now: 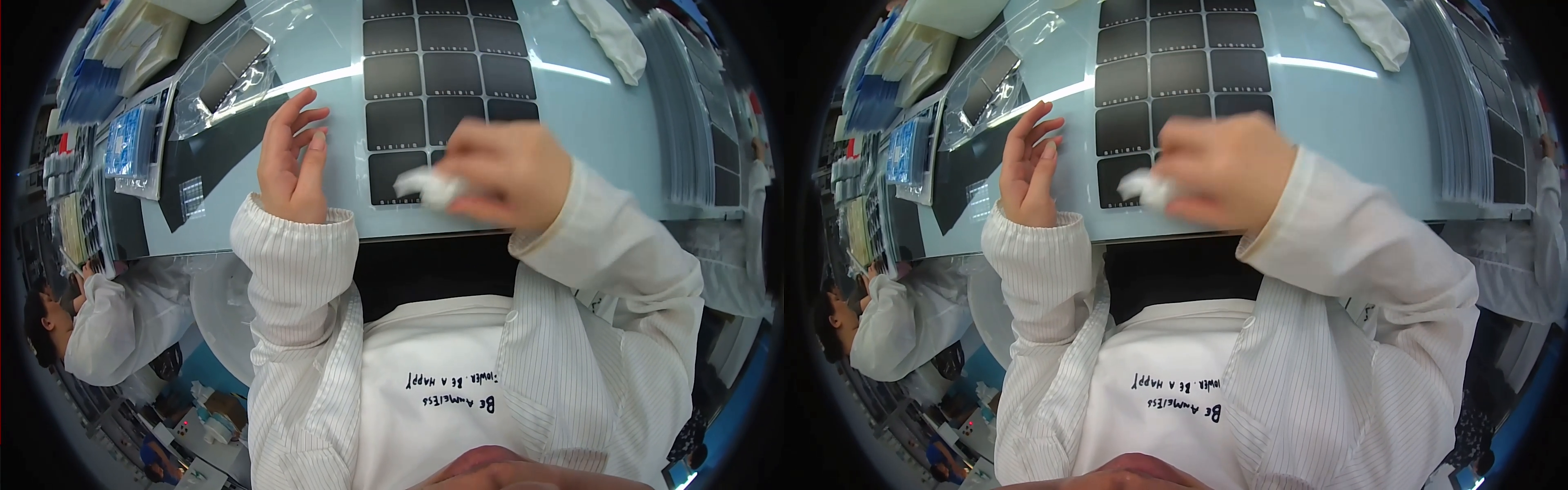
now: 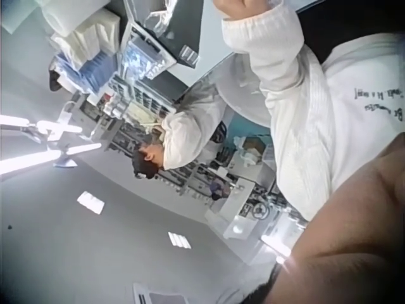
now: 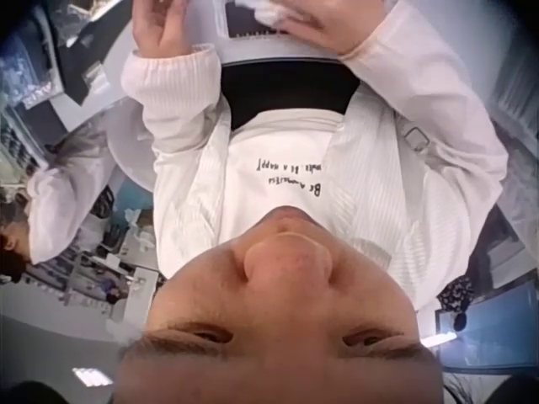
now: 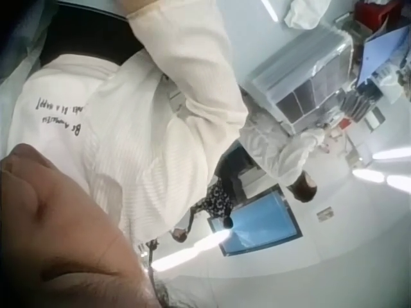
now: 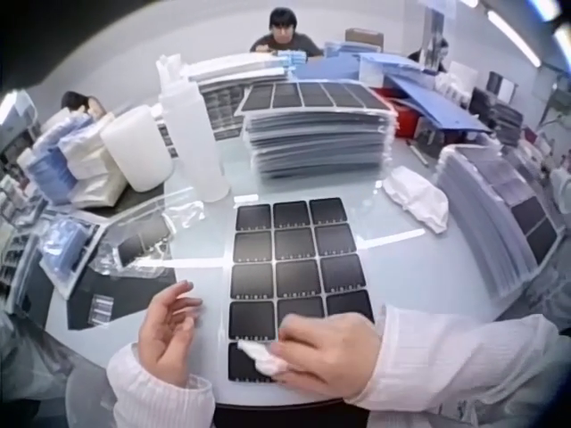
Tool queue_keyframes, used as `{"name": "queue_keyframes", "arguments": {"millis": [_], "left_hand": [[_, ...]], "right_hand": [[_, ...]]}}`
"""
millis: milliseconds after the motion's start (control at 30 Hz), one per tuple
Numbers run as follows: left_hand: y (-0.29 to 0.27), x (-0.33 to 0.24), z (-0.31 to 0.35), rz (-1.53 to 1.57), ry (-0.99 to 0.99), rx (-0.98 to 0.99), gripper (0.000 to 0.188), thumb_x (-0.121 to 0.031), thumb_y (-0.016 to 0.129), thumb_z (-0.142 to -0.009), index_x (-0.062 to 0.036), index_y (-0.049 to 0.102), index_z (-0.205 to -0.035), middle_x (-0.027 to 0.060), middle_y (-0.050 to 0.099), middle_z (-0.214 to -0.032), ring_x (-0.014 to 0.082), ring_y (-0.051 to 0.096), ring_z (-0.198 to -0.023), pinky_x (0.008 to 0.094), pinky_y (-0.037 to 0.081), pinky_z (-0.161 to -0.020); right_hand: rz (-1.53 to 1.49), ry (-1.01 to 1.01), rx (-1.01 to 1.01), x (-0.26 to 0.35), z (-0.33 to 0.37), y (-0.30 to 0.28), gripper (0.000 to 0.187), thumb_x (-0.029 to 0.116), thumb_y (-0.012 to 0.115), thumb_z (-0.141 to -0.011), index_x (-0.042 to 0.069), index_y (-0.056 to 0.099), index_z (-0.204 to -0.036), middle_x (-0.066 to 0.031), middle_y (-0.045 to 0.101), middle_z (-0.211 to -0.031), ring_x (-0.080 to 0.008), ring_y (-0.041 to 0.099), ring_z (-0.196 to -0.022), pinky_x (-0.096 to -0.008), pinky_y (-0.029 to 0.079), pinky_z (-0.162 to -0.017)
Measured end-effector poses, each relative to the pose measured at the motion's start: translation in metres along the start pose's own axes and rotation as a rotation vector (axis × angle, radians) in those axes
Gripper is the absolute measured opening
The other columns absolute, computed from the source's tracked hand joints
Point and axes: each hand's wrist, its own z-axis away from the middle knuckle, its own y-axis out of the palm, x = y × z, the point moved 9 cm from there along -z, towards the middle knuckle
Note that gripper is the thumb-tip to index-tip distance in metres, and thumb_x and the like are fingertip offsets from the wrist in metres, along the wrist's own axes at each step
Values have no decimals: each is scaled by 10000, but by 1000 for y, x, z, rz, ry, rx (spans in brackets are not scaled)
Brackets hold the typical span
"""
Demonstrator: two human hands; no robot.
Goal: Inspecting and cleaning small electronic components arranged in a grid-like tray.
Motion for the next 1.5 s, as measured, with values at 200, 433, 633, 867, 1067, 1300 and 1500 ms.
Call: {"name": "queue_keyframes", "arguments": {"millis": [200,433,633,867,1067,1300,1500], "left_hand": [[9,-5,-5,-75,28,36,385,6,475,-863,1,512,-1246,138,539,-1221,233,551,-1102,330,452,-915],[2,-2,1,-56,20,8,392,17,472,-857,-12,519,-1245,138,552,-1201,237,549,-1109,334,449,-921],[-2,-3,3,41,-33,-85,349,26,456,-858,15,539,-1197,150,583,-1182,230,598,-1025,330,481,-868],[-39,2,11,295,16,-391,243,-12,459,-877,12,576,-1088,165,644,-979,228,643,-778,297,502,-631],[-49,3,13,295,44,-455,238,-22,473,-874,18,569,-1089,156,650,-929,228,645,-731,291,510,-592],[-39,13,11,337,-34,-360,196,-73,517,-886,3,609,-1041,137,656,-913,210,642,-781,288,502,-614],[2,-18,8,-148,194,-20,191,-78,571,-886,22,628,-1038,105,656,-986,196,622,-924,295,500,-780]], "right_hand": [[324,344,-357,-80,47,-75,270,135,719,-750,5,663,-980,-77,557,-819,-155,557,-639,-246,440,-557],[144,266,-287,-45,51,-45,276,145,737,-710,9,663,-938,-77,579,-842,-186,584,-639,-273,476,-570],[102,285,-341,-28,47,-20,286,121,731,-707,2,638,-950,-80,546,-812,-187,536,-620,-287,447,-530],[60,662,-332,-100,35,-38,277,265,698,-793,31,653,-934,-122,601,-822,-235,594,-656,-310,459,-556],[283,200,-336,-6,-14,29,308,288,705,-769,52,616,-945,-88,590,-937,-269,621,-654,-350,510,-599],[289,286,-330,-39,-19,-22,307,316,672,-793,54,611,-942,-113,588,-846,-308,613,-723,-371,489,-649],[321,460,-351,-67,31,-31,283,241,672,-799,38,594,-980,-144,567,-880,-338,597,-726,-386,481,-650]]}}
